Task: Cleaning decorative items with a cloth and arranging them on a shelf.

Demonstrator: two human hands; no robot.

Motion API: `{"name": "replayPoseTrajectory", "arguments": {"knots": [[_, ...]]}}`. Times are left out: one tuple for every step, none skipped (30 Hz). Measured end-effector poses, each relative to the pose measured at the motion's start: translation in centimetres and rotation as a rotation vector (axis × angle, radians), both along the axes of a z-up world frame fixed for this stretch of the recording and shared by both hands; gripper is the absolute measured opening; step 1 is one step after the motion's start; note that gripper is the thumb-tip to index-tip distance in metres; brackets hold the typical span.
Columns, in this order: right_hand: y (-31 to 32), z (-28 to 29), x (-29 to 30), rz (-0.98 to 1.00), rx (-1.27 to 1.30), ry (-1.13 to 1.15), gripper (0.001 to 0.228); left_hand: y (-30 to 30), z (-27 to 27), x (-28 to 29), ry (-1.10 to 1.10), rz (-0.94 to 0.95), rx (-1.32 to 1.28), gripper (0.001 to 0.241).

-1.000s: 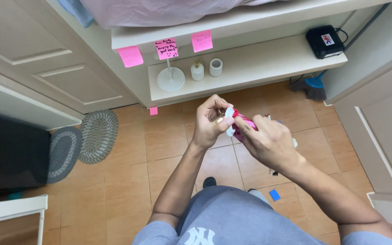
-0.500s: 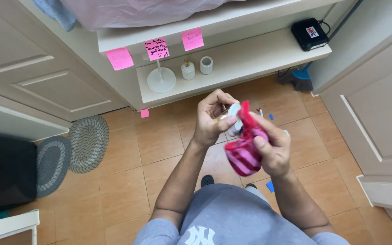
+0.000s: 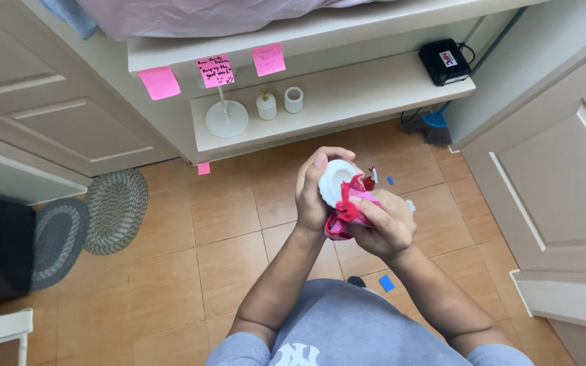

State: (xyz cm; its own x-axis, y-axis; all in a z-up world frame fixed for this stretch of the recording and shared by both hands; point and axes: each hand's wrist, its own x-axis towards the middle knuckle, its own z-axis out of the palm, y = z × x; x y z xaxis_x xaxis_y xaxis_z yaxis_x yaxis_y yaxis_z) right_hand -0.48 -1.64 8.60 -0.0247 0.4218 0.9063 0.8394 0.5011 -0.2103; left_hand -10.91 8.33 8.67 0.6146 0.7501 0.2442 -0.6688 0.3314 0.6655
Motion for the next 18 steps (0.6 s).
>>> {"name": "replayPoseTrajectory", "arguments": {"knots": [[-0.6,-0.4,0.5,0.011,0.000,-0.004,0.036,-0.4,0.1,0.4,-0.004,0.011,0.000,0.049],[-1.2,-0.8,1.0,-0.006,-0.019,0.035,0.035,-0.9,0.1,0.6,-0.021,0.013,0.006,0.047],[-1.8,-1.2,1.5,-0.023,-0.038,0.074,0.035,-1.3,0.1,0.9,-0.037,0.015,0.012,0.046],[-2.5,-1.2,1.9,-0.016,-0.041,0.073,0.035,-1.7,-0.5,1.4,-0.038,0.022,0.010,0.046],[-3.1,-1.2,2.4,-0.013,-0.111,0.126,0.038,-2.1,-1.0,1.9,-0.057,0.025,0.062,0.046],[-3.8,-1.1,2.8,-0.008,-0.183,0.181,0.042,-2.5,-1.5,2.4,-0.073,0.029,0.113,0.045],[-4.3,-0.5,3.4,0.001,-0.187,0.181,0.042,-3.1,-1.4,2.7,-0.072,0.038,0.111,0.045],[-4.7,-0.1,3.8,0.023,-0.252,0.237,0.041,-3.6,-1.3,2.9,-0.075,0.029,0.144,0.042],[-5.1,0.4,4.2,0.046,-0.319,0.292,0.041,-4.1,-1.3,3.1,-0.078,0.021,0.177,0.040],[-5.4,1.7,4.8,0.058,-0.324,0.291,0.041,-4.5,-1.1,3.3,-0.076,0.033,0.174,0.040],[-5.7,2.9,5.4,0.097,-0.393,0.281,0.041,-4.8,-0.9,3.4,-0.068,-0.017,0.176,0.043],[-5.9,4.2,5.9,0.137,-0.461,0.268,0.042,-5.1,-0.8,3.4,-0.062,-0.066,0.180,0.050],[-5.8,4.6,6.7,0.150,-0.465,0.266,0.042,-5.1,-0.1,3.4,-0.060,-0.053,0.179,0.050],[-5.7,5.1,7.5,0.220,-0.541,0.218,0.040,-5.3,0.5,3.3,-0.033,-0.128,0.189,0.057],[-5.6,5.6,8.3,0.291,-0.615,0.168,0.040,-5.4,1.2,3.3,-0.006,-0.203,0.199,0.066],[-5.7,5.5,8.7,0.302,-0.619,0.167,0.040,-5.8,0.4,3.5,-0.003,-0.192,0.196,0.066],[-5.8,5.4,9.1,0.317,-0.654,0.122,0.037,-6.2,-0.3,3.6,0.020,-0.209,0.171,0.067],[-5.7,5.5,9.5,0.324,-0.684,0.076,0.034,-6.3,-0.8,3.9,0.041,-0.232,0.150,0.069]]}}
